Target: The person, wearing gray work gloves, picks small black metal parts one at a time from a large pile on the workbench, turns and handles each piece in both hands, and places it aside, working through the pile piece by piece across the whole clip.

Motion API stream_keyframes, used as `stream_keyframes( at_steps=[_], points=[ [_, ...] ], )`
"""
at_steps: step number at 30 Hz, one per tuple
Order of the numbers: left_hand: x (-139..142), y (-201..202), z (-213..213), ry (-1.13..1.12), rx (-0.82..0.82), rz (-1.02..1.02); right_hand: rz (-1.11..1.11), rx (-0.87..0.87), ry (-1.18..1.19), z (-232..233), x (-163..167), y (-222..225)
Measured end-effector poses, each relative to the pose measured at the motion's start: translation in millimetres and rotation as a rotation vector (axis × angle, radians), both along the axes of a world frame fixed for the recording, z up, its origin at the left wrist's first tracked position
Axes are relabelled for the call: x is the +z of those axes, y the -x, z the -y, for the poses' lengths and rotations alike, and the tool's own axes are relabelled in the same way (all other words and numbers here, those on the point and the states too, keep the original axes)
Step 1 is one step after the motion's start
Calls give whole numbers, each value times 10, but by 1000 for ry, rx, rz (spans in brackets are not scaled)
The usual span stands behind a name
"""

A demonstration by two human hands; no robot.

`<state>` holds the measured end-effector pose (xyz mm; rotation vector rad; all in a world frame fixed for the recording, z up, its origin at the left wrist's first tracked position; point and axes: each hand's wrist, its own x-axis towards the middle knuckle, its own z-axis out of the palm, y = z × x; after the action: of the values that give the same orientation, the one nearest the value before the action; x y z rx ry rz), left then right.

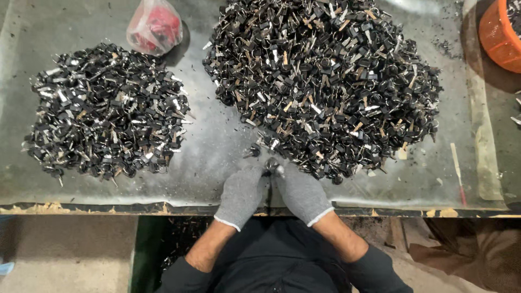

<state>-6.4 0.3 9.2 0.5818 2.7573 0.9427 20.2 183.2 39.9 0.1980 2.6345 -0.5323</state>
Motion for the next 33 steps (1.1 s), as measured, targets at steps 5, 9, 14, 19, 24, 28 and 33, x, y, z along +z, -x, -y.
stream_keyframes(
  at_steps=[5,9,14,19,24,28,33],
  points=[
    [-46,-72,-10,2,-27,-199,-364,216,-16,150,46,-103],
    [-72,-73,-18,30,-64,-225,-276,142,-102,141,71,-76],
    [-81,-33,-5,-45,-86,-408,-19,99,19,107,91,-1],
    [-113,-68,6,8,-122,-274,-93,201,-110,161,-27,-35],
    [-138,-30,50,-2,-125,-297,-476,266,259,81,-107,-58],
    [-119,-66,39,45,-96,-301,-238,187,-68,122,-34,-86],
    [-67,-65,47,-179,27,-270,-70,114,-18,130,48,-86]
  ],
)
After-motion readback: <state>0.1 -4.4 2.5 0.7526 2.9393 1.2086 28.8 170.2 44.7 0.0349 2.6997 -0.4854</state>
